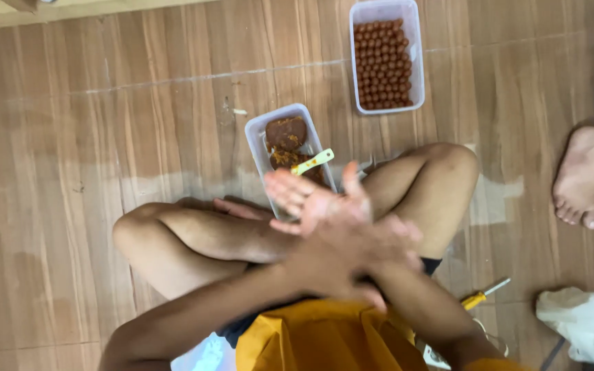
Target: The person rolls small pieces of brown paste or dough into small round balls by hand.
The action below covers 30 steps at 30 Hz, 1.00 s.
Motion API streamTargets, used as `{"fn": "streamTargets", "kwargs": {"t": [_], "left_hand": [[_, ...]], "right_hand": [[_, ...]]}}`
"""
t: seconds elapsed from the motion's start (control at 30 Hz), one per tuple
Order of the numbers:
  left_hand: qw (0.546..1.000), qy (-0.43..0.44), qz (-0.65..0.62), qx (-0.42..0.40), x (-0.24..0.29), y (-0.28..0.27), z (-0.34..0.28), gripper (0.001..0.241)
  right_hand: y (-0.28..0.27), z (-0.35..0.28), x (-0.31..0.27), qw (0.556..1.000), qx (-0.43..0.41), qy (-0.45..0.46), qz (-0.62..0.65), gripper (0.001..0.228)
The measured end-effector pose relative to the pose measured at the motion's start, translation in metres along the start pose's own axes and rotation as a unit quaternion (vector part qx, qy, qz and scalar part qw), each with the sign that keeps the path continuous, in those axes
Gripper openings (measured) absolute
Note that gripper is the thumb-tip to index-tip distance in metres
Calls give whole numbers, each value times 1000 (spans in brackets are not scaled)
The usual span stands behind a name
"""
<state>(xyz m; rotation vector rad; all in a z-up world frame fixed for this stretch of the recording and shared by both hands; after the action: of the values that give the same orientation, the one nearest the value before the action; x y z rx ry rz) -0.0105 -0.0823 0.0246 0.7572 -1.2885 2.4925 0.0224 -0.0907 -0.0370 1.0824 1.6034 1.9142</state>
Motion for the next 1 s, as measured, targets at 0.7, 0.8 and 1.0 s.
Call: {"fn": "streamTargets", "kwargs": {"t": [0.7,0.8,1.0], "left_hand": [[993,33,88,-66,17,15,19,94],[994,11,99,-48,-4,5,11,87],[957,-168,234,28,-107,-54,-14,90]], "right_hand": [[-60,13,23,950,180,-66,247,139],[-20,35,38,993,-14,-6,-118,122],[-22,-23,-15,995,1,-52,-84,86]]}}
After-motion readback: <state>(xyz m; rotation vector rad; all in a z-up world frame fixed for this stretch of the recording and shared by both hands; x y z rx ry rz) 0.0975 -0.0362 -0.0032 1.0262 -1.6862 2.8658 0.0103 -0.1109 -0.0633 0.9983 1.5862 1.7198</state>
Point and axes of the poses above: each hand's wrist, its own z-axis towards the middle knuckle, its own y-axis out of the palm, x = y × z, the point moved 7 cm from there along z, towards the middle knuckle, and after that the axes turned 4 degrees about x, right-handed, at the moved point
